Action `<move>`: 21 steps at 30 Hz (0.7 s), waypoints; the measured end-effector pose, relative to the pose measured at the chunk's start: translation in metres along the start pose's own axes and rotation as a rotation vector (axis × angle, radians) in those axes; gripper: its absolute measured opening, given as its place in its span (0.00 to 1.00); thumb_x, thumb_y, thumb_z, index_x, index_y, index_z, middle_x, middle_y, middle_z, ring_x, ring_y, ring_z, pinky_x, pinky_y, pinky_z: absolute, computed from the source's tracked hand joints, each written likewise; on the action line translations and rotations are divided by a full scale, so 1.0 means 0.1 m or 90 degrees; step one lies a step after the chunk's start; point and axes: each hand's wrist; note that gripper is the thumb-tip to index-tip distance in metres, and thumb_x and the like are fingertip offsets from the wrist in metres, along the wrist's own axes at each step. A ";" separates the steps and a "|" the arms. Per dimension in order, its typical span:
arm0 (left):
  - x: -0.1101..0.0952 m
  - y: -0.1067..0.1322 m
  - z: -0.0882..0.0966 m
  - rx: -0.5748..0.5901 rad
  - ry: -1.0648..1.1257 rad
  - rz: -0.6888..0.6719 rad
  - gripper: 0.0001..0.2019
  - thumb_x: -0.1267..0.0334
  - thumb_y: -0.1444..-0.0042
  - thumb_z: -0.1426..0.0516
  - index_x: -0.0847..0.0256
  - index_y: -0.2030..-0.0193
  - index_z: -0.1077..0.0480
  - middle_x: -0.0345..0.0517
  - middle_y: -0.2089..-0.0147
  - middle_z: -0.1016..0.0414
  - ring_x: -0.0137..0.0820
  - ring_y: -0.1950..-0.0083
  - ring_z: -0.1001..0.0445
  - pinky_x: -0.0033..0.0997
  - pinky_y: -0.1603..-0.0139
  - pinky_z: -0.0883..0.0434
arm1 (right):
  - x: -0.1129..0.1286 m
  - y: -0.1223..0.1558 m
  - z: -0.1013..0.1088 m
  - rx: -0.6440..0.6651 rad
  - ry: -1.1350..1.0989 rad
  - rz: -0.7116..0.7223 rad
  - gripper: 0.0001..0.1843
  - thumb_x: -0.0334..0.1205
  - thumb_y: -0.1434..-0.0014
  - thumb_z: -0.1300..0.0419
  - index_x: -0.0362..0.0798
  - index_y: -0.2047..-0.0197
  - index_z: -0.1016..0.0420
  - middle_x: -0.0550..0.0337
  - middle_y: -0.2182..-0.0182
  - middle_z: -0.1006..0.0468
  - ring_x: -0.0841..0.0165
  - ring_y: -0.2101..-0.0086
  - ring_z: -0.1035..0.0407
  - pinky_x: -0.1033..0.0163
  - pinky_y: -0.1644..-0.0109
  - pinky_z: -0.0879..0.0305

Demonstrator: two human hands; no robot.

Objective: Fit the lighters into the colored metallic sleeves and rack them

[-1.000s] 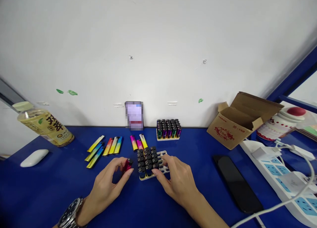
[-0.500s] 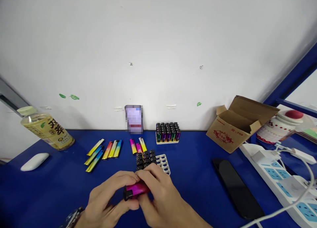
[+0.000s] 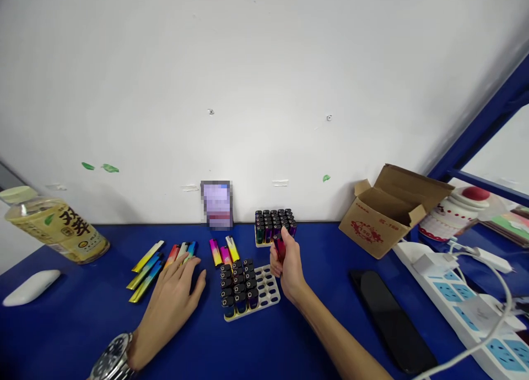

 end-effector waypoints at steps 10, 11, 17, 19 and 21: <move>-0.08 0.06 -0.01 -0.011 -0.006 -0.055 0.13 0.65 0.37 0.53 0.69 0.51 0.34 0.62 0.53 0.25 0.45 0.48 0.27 0.50 0.46 0.31 | -0.07 0.00 -0.01 -0.134 -0.066 -0.026 0.30 0.48 0.42 0.54 0.49 0.93 0.49 0.70 0.95 0.55 0.80 0.91 0.63 0.71 0.87 0.63; -0.09 0.05 0.01 -0.012 0.008 -0.068 0.13 0.65 0.37 0.53 0.68 0.51 0.34 0.60 0.54 0.24 0.43 0.50 0.26 0.49 0.46 0.31 | -0.07 0.00 -0.01 -0.140 -0.061 -0.028 0.30 0.48 0.42 0.55 0.49 0.93 0.50 0.70 0.95 0.55 0.80 0.91 0.63 0.71 0.87 0.63; -0.15 0.05 0.05 -0.005 0.026 -0.105 0.12 0.65 0.37 0.53 0.67 0.52 0.34 0.54 0.57 0.24 0.41 0.54 0.26 0.46 0.49 0.31 | -0.12 -0.01 0.02 -0.087 -0.059 -0.033 0.33 0.59 0.40 0.57 0.50 0.90 0.49 0.70 0.95 0.55 0.79 0.91 0.63 0.71 0.88 0.63; -0.14 0.05 0.05 -0.006 0.025 -0.106 0.12 0.65 0.37 0.53 0.67 0.52 0.34 0.55 0.58 0.24 0.41 0.54 0.26 0.45 0.50 0.30 | -0.15 -0.02 0.05 -0.034 -0.055 -0.017 0.33 0.65 0.43 0.57 0.50 0.88 0.45 0.71 0.94 0.54 0.79 0.91 0.61 0.71 0.87 0.61; -0.14 0.05 0.05 -0.001 0.028 -0.104 0.11 0.65 0.37 0.53 0.67 0.53 0.34 0.54 0.58 0.24 0.41 0.54 0.26 0.45 0.51 0.30 | -0.18 -0.04 0.09 -0.008 -0.020 0.043 0.32 0.68 0.45 0.53 0.49 0.83 0.42 0.71 0.93 0.49 0.78 0.90 0.56 0.70 0.86 0.55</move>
Point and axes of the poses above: each hand's wrist, its own y-axis away from the middle knuckle, its own z-axis out of the back of the hand, x = y × z
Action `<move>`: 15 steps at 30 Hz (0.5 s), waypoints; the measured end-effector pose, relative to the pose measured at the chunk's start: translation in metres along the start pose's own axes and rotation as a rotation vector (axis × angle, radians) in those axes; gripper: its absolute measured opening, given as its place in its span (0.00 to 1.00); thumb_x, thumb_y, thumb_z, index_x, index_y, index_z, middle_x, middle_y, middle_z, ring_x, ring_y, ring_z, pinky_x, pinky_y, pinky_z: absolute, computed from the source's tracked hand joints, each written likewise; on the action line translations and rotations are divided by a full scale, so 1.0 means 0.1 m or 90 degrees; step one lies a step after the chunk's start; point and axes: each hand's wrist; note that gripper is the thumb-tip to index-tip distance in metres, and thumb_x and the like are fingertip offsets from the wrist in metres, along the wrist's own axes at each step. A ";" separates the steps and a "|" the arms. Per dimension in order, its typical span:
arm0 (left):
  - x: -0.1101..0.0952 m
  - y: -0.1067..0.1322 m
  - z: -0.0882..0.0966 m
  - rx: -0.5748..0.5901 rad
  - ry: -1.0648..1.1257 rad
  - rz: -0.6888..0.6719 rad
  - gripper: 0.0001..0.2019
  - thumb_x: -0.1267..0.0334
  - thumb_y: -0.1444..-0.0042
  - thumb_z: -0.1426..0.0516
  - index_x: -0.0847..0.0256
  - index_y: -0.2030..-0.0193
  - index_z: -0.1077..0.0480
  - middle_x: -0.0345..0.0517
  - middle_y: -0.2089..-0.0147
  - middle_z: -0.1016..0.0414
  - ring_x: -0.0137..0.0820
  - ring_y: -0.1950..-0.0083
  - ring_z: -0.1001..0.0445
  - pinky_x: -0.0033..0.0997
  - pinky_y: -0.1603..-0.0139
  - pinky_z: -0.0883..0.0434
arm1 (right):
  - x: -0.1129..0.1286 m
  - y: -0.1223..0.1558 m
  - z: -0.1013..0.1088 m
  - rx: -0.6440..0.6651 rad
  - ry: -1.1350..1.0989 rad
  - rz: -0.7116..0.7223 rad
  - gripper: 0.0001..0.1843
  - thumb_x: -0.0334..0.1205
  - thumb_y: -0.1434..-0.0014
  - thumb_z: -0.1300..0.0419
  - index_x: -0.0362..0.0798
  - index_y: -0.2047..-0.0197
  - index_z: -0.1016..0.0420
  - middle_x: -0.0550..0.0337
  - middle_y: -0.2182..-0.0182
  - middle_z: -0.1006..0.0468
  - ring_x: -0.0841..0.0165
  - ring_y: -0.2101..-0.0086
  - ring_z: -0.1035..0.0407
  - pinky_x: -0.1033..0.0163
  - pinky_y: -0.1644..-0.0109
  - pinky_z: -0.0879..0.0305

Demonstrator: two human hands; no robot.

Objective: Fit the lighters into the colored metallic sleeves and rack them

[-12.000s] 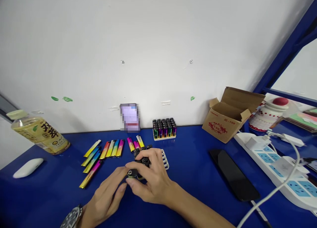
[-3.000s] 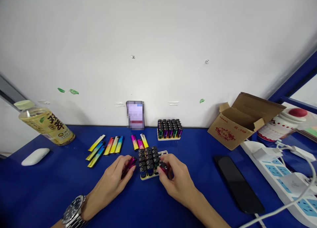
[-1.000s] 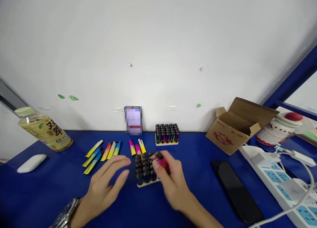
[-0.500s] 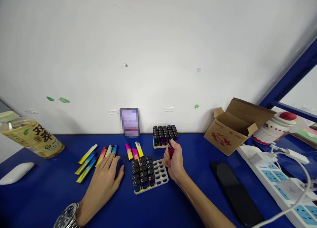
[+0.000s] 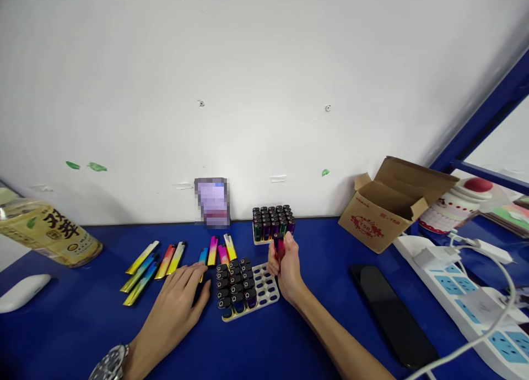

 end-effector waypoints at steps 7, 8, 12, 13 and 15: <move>0.00 0.00 0.00 0.009 0.016 0.009 0.11 0.65 0.37 0.52 0.66 0.53 0.34 0.54 0.57 0.24 0.41 0.53 0.27 0.44 0.52 0.30 | -0.02 0.00 0.05 0.046 0.076 0.173 0.23 0.61 0.44 0.42 0.49 0.57 0.33 0.67 0.80 0.28 0.74 0.82 0.38 0.67 0.76 0.41; 0.00 0.00 0.00 0.011 0.017 0.009 0.11 0.65 0.37 0.52 0.66 0.53 0.34 0.54 0.57 0.24 0.41 0.53 0.27 0.43 0.52 0.30 | -0.01 -0.01 0.06 0.056 0.049 0.158 0.22 0.60 0.44 0.41 0.49 0.59 0.33 0.69 0.81 0.32 0.75 0.83 0.42 0.68 0.77 0.44; 0.01 0.00 -0.01 0.016 0.021 0.006 0.11 0.65 0.36 0.53 0.66 0.53 0.34 0.53 0.57 0.25 0.41 0.53 0.27 0.43 0.52 0.30 | 0.02 -0.04 0.11 0.077 0.000 0.045 0.29 0.64 0.45 0.47 0.47 0.82 0.39 0.73 0.89 0.50 0.79 0.87 0.58 0.70 0.83 0.58; 0.01 0.00 -0.01 0.016 0.022 0.006 0.11 0.65 0.36 0.53 0.65 0.53 0.34 0.53 0.57 0.25 0.41 0.53 0.27 0.43 0.52 0.30 | 0.03 -0.05 0.11 0.067 0.002 0.017 0.30 0.63 0.45 0.50 0.48 0.86 0.43 0.72 0.91 0.53 0.79 0.88 0.60 0.69 0.83 0.60; 0.01 0.00 -0.02 0.017 0.025 0.009 0.10 0.65 0.36 0.53 0.64 0.54 0.33 0.53 0.57 0.25 0.41 0.52 0.27 0.43 0.52 0.30 | 0.03 -0.07 0.11 0.018 0.007 -0.034 0.31 0.59 0.44 0.55 0.50 0.90 0.49 0.71 0.93 0.56 0.79 0.89 0.62 0.69 0.85 0.62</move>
Point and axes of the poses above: each hand's wrist, its own y-axis away from the middle knuckle, its own z-axis out of the back of the hand, x = y × z
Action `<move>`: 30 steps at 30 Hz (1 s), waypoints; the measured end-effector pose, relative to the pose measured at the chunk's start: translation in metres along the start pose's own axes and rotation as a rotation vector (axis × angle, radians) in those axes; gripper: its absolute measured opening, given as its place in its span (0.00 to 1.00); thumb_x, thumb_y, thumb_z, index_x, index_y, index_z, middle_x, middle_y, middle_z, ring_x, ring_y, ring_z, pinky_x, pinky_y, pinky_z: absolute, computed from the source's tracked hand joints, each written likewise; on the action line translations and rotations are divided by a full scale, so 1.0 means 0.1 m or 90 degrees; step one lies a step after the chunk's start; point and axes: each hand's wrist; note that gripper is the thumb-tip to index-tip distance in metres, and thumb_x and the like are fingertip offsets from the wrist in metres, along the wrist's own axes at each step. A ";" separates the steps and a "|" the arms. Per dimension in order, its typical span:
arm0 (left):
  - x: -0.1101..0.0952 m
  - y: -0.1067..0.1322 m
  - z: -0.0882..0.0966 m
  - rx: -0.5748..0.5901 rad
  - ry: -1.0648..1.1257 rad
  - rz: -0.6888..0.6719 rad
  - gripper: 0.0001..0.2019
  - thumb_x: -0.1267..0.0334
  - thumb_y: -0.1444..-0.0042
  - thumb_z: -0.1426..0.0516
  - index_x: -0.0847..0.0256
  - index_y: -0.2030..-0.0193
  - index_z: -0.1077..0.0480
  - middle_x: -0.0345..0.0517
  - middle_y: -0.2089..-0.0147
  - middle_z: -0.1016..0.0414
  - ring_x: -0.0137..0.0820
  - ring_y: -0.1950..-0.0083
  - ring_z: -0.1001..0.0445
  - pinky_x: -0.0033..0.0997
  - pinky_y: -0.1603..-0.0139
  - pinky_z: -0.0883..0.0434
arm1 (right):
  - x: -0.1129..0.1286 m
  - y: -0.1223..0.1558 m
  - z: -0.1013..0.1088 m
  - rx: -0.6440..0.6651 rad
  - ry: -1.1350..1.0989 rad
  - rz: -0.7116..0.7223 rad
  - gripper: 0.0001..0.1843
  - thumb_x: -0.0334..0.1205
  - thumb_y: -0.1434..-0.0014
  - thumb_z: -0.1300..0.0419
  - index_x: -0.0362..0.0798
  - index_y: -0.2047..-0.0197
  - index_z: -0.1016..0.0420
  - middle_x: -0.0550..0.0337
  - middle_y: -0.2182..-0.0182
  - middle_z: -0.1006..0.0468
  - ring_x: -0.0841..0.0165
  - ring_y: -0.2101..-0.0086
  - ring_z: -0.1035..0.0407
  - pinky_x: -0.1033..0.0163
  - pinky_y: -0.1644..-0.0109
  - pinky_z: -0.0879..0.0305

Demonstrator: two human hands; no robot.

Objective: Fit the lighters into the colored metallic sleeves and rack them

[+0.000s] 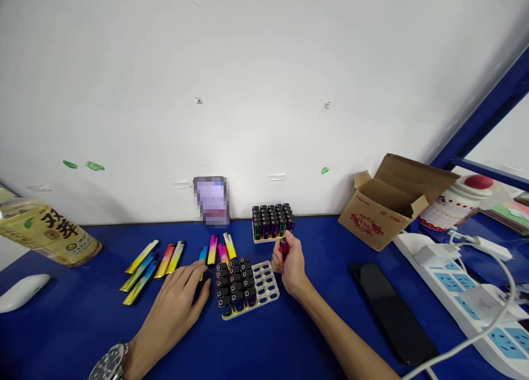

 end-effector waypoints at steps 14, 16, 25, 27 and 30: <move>0.01 0.01 0.00 0.008 0.007 0.003 0.10 0.65 0.36 0.53 0.65 0.55 0.33 0.53 0.58 0.25 0.41 0.53 0.27 0.43 0.53 0.31 | 0.08 0.06 -0.15 -0.140 -0.021 -0.083 0.28 0.46 0.43 0.59 0.49 0.93 0.49 0.69 0.94 0.55 0.79 0.90 0.62 0.72 0.86 0.64; 0.01 0.00 0.00 0.009 0.003 0.000 0.11 0.65 0.36 0.53 0.65 0.54 0.33 0.53 0.58 0.25 0.40 0.55 0.28 0.42 0.54 0.31 | 0.07 0.07 -0.16 -0.151 -0.010 -0.089 0.28 0.44 0.44 0.59 0.49 0.93 0.50 0.69 0.94 0.55 0.79 0.90 0.63 0.72 0.86 0.64; 0.00 -0.04 0.06 -0.005 -0.057 0.018 0.11 0.65 0.37 0.53 0.64 0.59 0.31 0.46 0.69 0.28 0.36 0.66 0.29 0.38 0.60 0.32 | -0.01 0.06 -0.13 -0.128 0.035 -0.054 0.25 0.46 0.47 0.57 0.50 0.93 0.49 0.69 0.94 0.55 0.78 0.90 0.63 0.70 0.85 0.64; 0.00 -0.04 0.07 -0.023 -0.061 0.019 0.10 0.66 0.37 0.52 0.64 0.59 0.31 0.46 0.69 0.27 0.36 0.66 0.29 0.38 0.60 0.32 | -0.03 0.05 -0.11 -0.116 0.042 -0.042 0.26 0.47 0.47 0.57 0.50 0.93 0.49 0.69 0.93 0.56 0.78 0.90 0.63 0.70 0.85 0.64; 0.01 -0.04 0.07 -0.033 -0.069 0.024 0.10 0.67 0.37 0.53 0.63 0.61 0.30 0.46 0.70 0.27 0.36 0.67 0.28 0.37 0.61 0.32 | -0.07 0.04 -0.07 -0.099 0.065 -0.011 0.27 0.51 0.45 0.56 0.51 0.92 0.49 0.70 0.93 0.55 0.78 0.89 0.63 0.69 0.86 0.64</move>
Point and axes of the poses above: each hand's wrist, its own y-axis away from the middle knuckle, its own z-axis out of the back of the hand, x = y × z
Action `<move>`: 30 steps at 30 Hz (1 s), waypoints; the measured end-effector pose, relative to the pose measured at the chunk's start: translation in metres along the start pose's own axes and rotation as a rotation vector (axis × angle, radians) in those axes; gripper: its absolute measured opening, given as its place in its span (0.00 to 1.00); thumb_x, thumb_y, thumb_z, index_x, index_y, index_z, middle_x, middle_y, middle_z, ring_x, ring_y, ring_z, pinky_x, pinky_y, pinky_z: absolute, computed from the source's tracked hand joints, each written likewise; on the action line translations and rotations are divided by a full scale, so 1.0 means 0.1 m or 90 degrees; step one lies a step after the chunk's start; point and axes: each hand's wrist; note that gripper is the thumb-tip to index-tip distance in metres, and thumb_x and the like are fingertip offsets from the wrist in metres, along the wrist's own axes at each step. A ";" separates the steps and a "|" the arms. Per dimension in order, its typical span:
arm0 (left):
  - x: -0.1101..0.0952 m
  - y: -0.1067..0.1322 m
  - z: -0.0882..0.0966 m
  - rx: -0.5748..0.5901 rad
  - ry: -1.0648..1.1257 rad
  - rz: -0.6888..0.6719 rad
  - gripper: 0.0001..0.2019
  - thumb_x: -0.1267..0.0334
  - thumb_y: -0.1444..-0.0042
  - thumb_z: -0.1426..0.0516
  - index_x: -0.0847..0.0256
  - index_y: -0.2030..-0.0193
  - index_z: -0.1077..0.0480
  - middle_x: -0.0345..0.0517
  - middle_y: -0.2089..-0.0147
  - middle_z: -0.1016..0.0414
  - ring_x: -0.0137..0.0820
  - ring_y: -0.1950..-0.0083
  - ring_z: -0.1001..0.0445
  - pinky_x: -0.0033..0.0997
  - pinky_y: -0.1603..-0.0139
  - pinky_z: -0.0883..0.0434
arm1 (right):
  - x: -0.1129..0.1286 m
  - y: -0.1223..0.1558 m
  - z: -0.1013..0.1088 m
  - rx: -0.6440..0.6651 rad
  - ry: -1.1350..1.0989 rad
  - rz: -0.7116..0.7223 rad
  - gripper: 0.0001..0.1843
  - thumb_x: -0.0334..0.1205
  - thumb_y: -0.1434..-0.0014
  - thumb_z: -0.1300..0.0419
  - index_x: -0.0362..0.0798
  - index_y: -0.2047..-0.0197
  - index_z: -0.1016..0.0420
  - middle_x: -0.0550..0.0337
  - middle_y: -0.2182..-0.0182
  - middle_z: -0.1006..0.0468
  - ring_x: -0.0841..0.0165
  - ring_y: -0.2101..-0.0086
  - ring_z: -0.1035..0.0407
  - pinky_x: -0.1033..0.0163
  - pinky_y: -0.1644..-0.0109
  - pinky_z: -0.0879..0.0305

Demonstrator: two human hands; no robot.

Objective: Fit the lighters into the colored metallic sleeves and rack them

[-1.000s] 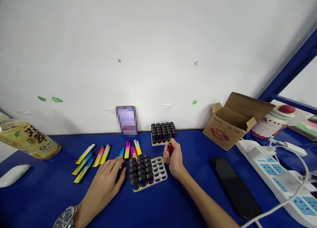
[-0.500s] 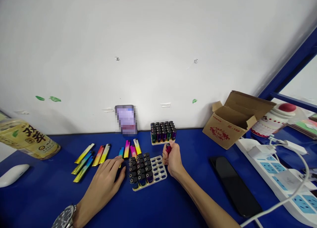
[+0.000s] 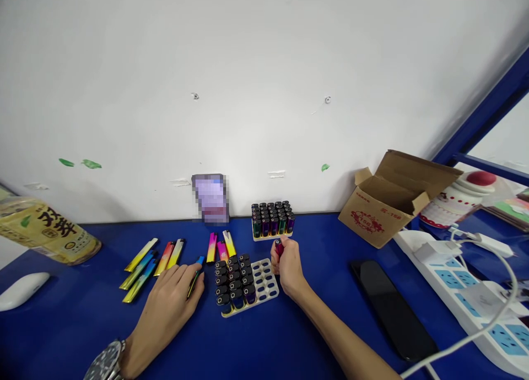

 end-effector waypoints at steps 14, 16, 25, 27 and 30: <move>0.05 0.05 -0.04 0.045 -0.017 0.078 0.10 0.62 0.39 0.51 0.63 0.55 0.33 0.50 0.64 0.25 0.37 0.67 0.25 0.33 0.67 0.28 | -0.10 -0.01 0.16 0.152 0.338 0.436 0.17 0.51 0.35 0.49 0.50 0.57 0.24 0.54 0.60 0.22 0.61 0.57 0.30 0.57 0.52 0.35; 0.05 0.05 -0.03 0.053 -0.003 0.091 0.11 0.62 0.39 0.51 0.62 0.55 0.33 0.48 0.65 0.24 0.35 0.68 0.24 0.32 0.68 0.28 | -0.10 -0.01 0.16 0.153 0.324 0.426 0.17 0.51 0.37 0.46 0.50 0.57 0.22 0.54 0.64 0.22 0.62 0.63 0.29 0.58 0.58 0.33; 0.02 0.05 -0.03 0.031 0.008 0.118 0.10 0.64 0.43 0.51 0.61 0.59 0.32 0.44 0.72 0.25 0.34 0.71 0.24 0.30 0.72 0.30 | -0.11 -0.02 0.16 0.218 0.373 0.480 0.14 0.45 0.38 0.45 0.50 0.64 0.19 0.54 0.70 0.20 0.62 0.68 0.27 0.58 0.64 0.32; 0.02 0.04 -0.03 -0.002 0.002 0.122 0.10 0.64 0.42 0.51 0.61 0.59 0.32 0.43 0.74 0.25 0.34 0.72 0.24 0.29 0.72 0.30 | -0.09 -0.01 0.17 0.254 0.408 0.488 0.14 0.44 0.37 0.46 0.50 0.62 0.19 0.54 0.69 0.20 0.62 0.67 0.28 0.57 0.62 0.32; 0.02 0.02 0.00 -0.083 0.022 0.105 0.09 0.65 0.41 0.50 0.64 0.58 0.31 0.45 0.72 0.25 0.33 0.72 0.24 0.30 0.68 0.28 | -0.02 0.04 0.18 0.223 0.428 0.515 0.16 0.41 0.38 0.45 0.50 0.49 0.24 0.52 0.61 0.21 0.59 0.59 0.29 0.53 0.55 0.34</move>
Point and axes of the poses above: each hand's wrist, its own y-axis away from the middle knuckle, its own z-axis out of the back of the hand, x = y × z
